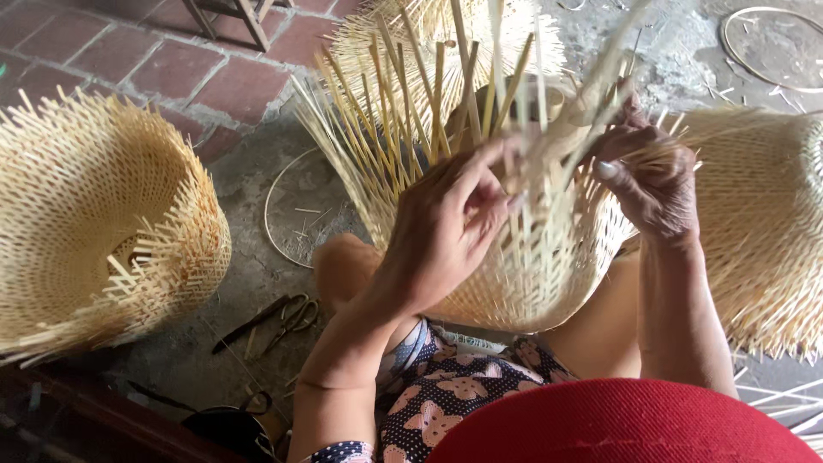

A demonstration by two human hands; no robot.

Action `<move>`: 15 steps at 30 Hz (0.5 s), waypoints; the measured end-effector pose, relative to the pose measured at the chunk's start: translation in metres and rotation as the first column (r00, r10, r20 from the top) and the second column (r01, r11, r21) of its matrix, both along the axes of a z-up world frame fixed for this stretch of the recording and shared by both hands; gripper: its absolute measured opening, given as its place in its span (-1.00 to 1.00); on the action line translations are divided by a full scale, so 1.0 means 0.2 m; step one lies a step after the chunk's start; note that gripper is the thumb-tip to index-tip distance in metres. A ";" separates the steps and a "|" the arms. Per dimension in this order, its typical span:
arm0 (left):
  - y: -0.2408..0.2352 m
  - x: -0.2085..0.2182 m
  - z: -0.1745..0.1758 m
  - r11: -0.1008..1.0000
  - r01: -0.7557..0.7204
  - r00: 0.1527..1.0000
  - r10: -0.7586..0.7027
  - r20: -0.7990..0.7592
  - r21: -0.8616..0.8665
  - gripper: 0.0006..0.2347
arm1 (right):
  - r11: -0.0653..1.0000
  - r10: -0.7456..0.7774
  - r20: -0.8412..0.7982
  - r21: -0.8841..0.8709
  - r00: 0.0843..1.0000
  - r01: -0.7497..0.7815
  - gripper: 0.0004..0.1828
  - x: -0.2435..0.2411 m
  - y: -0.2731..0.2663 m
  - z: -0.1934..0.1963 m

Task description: The person weaves a basket using thin strips of dried plant material. They interlace the strips by hand, working on the rim of a partially completed basket while sitting on the floor.

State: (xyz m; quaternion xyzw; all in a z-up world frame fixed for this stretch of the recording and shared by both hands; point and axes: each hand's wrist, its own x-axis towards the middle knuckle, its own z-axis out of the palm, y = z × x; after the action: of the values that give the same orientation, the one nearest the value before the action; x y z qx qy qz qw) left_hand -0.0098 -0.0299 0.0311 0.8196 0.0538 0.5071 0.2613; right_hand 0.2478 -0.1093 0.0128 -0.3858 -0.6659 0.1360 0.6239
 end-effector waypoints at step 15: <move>0.09 0.15 -0.17 0.993 -0.039 0.979 0.059 -0.193 0.109 -0.38 | 0.957 -0.281 0.296 0.013 0.913 0.290 -0.89 -0.01 -0.06 0.01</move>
State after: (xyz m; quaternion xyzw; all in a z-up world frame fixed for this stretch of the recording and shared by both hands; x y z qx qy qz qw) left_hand 0.0206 -0.0109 -0.0030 0.8764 0.0726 0.4325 0.1987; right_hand 0.2464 -0.1207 0.0141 -0.5046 -0.6857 -0.0054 0.5246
